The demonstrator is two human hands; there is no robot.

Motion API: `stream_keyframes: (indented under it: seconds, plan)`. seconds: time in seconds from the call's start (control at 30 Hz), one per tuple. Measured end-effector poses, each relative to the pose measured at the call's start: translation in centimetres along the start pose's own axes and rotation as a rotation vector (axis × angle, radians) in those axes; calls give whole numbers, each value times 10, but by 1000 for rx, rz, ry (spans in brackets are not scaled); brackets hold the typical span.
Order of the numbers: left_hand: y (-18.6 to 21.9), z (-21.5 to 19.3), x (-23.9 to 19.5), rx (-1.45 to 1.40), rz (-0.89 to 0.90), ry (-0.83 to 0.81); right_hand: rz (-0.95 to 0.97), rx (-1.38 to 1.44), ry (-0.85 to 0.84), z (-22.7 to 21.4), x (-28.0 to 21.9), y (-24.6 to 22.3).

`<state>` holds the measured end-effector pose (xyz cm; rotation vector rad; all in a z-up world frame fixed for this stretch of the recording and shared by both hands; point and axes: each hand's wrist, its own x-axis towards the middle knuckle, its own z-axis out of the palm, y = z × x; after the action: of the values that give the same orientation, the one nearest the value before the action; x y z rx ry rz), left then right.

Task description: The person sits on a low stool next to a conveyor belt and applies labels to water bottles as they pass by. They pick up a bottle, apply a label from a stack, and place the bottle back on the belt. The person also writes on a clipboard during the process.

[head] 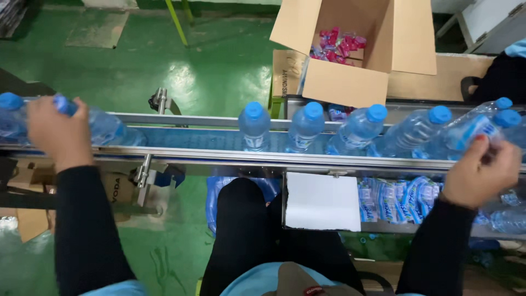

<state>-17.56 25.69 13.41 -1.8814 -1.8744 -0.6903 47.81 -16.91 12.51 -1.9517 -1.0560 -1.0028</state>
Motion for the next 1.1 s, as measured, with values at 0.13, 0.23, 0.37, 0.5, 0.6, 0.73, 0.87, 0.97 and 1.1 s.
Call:
stream_keyframes:
  seconds: [0.13,0.23,0.37,0.5,0.6,0.73,0.87,0.97,1.1]
  plan:
    - [-50,-8,-13,-29,-106,148,-10,245,-122,43,15,-26]
    - [-71,36,-49,-326,-230,-191,156,372,-247,50,9,-72]
    - [43,68,-154,-689,-218,-923,420,397,-325,68,-26,-92]
    - [126,117,-279,-1008,-179,-1685,384,553,-254,40,-70,-125]
    - [192,21,-286,-1148,-134,-2082,180,1017,-455,-35,-81,-208]
    - [211,-204,-228,-1246,483,-200,-139,1119,-1071,-52,-140,-219]
    - [247,-168,-261,-1518,303,-480,725,1170,-971,-40,-196,-194]
    - [240,-71,-348,-1615,238,-999,953,1323,-542,-16,-228,-167]
    - [257,-92,-379,-1589,66,-1538,947,1178,-796,-18,-202,-156]
